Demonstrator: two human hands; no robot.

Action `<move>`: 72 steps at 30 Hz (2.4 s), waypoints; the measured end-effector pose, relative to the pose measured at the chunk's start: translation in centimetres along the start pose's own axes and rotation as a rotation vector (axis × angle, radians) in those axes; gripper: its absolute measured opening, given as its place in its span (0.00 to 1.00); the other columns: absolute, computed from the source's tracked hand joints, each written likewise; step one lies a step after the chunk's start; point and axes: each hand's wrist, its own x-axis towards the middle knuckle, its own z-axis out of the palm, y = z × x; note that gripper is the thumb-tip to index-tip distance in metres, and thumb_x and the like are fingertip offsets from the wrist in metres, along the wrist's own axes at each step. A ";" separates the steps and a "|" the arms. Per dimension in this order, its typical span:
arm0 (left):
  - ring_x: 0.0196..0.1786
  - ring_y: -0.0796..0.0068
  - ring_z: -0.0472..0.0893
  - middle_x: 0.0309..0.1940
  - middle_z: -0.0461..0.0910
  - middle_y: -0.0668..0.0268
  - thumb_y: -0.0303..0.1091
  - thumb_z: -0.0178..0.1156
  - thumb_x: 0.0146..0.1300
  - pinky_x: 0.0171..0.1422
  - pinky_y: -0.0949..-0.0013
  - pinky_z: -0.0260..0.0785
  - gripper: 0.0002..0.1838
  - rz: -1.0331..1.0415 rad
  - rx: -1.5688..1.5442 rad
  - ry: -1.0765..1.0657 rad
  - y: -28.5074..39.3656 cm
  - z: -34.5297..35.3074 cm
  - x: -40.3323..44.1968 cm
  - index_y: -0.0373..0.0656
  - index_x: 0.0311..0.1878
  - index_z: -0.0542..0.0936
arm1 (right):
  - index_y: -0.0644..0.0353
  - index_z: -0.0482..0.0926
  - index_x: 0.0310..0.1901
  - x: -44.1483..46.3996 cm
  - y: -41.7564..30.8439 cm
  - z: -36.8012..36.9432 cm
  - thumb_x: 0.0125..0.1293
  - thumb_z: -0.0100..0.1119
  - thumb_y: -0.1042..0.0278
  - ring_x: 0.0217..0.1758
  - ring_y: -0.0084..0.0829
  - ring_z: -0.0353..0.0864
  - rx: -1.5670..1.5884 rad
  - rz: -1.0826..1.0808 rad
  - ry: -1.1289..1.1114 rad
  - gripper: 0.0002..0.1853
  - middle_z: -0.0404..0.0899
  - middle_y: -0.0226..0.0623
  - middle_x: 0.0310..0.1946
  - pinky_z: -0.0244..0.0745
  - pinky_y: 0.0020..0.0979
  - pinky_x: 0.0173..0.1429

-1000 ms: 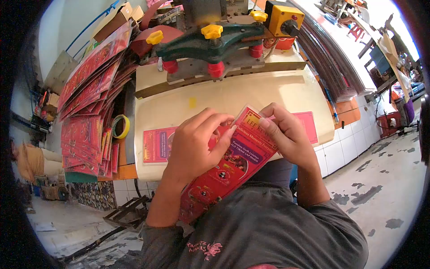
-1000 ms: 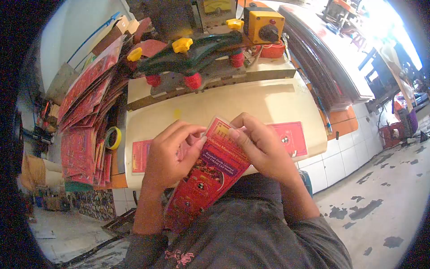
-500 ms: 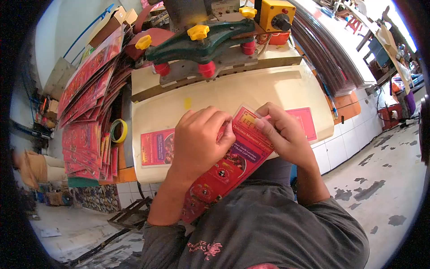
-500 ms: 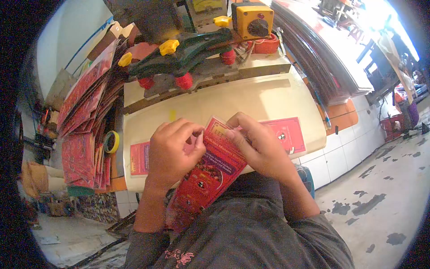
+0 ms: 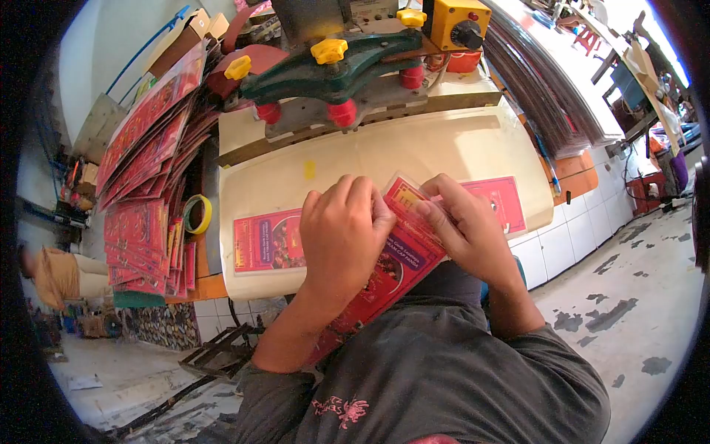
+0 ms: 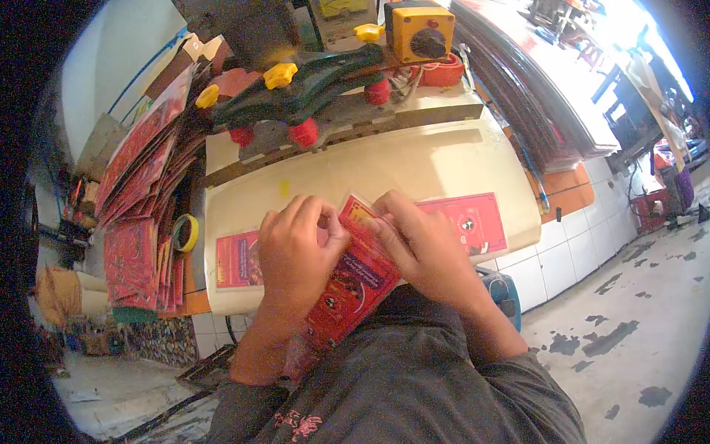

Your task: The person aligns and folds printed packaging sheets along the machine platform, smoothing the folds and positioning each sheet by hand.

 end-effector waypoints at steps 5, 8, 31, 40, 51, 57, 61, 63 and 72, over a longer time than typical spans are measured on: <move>0.32 0.61 0.79 0.27 0.77 0.66 0.31 0.66 0.54 0.40 0.60 0.66 0.07 -0.065 0.001 -0.024 -1.0 -0.4 0.5 0.45 0.30 0.76 | 0.60 0.74 0.45 -0.3 0.5 0.0 0.73 0.55 0.64 0.35 0.53 0.83 -0.021 0.037 -0.020 0.08 0.80 0.50 0.29 0.74 0.43 0.36; 0.33 0.61 0.80 0.28 0.78 0.67 0.30 0.66 0.52 0.41 0.60 0.68 0.07 -0.150 -0.054 -0.053 -1.8 -0.7 0.7 0.45 0.30 0.76 | 0.60 0.74 0.46 -0.7 1.3 0.1 0.73 0.55 0.66 0.34 0.49 0.84 0.116 0.000 0.003 0.08 0.80 0.49 0.30 0.74 0.41 0.36; 0.28 0.80 0.59 0.21 0.57 0.74 0.29 0.58 0.68 0.34 0.74 0.54 0.12 -0.563 -2.277 0.020 -2.4 -1.6 -2.4 0.45 0.30 0.66 | 0.67 0.81 0.46 -1.2 4.1 -3.3 0.73 0.58 0.62 0.36 0.28 0.81 0.206 -0.187 -0.105 0.14 0.82 0.36 0.32 0.74 0.30 0.42; 0.27 0.82 0.55 0.24 0.54 0.73 0.25 0.54 0.70 0.27 0.75 0.50 0.12 -0.437 -1.912 0.423 -13.5 -10.9 -8.5 0.44 0.32 0.62 | 0.64 0.79 0.49 -2.6 11.1 -10.1 0.77 0.52 0.58 0.38 0.16 0.75 0.598 -0.040 0.613 0.16 0.78 0.27 0.38 0.71 0.21 0.41; 0.22 0.79 0.54 0.21 0.54 0.71 0.29 0.52 0.72 0.25 0.73 0.49 0.17 -0.616 -1.099 1.125 -39.9 -32.0 -28.8 0.47 0.26 0.58 | 0.64 0.78 0.60 -6.7 18.6 -23.0 0.78 0.51 0.54 0.56 0.25 0.77 0.519 0.046 0.958 0.22 0.80 0.34 0.54 0.71 0.28 0.62; 0.27 0.71 0.73 0.25 0.72 0.64 0.31 0.51 0.69 0.31 0.73 0.64 0.08 -0.774 -1.396 1.731 -52.3 -44.0 -44.8 0.39 0.34 0.70 | 0.68 0.74 0.63 -9.1 24.7 -29.4 0.77 0.51 0.54 0.55 0.27 0.76 0.675 0.053 0.972 0.24 0.79 0.36 0.52 0.69 0.32 0.63; 0.28 0.72 0.74 0.28 0.76 0.64 0.34 0.53 0.68 0.31 0.74 0.66 0.09 -0.925 -1.514 2.047 -50.3 -41.5 -47.9 0.38 0.42 0.77 | 0.65 0.77 0.61 -9.8 25.9 -31.7 0.77 0.52 0.56 0.55 0.25 0.74 0.033 0.269 1.192 0.22 0.78 0.34 0.53 0.67 0.27 0.63; 0.25 0.76 0.70 0.27 0.75 0.67 0.35 0.54 0.68 0.29 0.75 0.63 0.10 -1.184 -0.634 1.484 -47.8 -36.6 -45.6 0.40 0.45 0.79 | 0.61 0.75 0.64 -10.1 27.3 -33.1 0.78 0.52 0.59 0.48 0.22 0.74 0.087 0.220 1.223 0.20 0.77 0.29 0.45 0.69 0.24 0.57; 0.28 0.75 0.75 0.31 0.80 0.66 0.42 0.61 0.69 0.37 0.68 0.70 0.15 -0.836 0.621 0.219 -40.2 -23.9 -38.6 0.39 0.48 0.84 | 0.57 0.68 0.71 -4.9 21.6 -23.2 0.77 0.50 0.52 0.67 0.32 0.72 0.807 0.132 0.880 0.27 0.70 0.37 0.68 0.64 0.36 0.73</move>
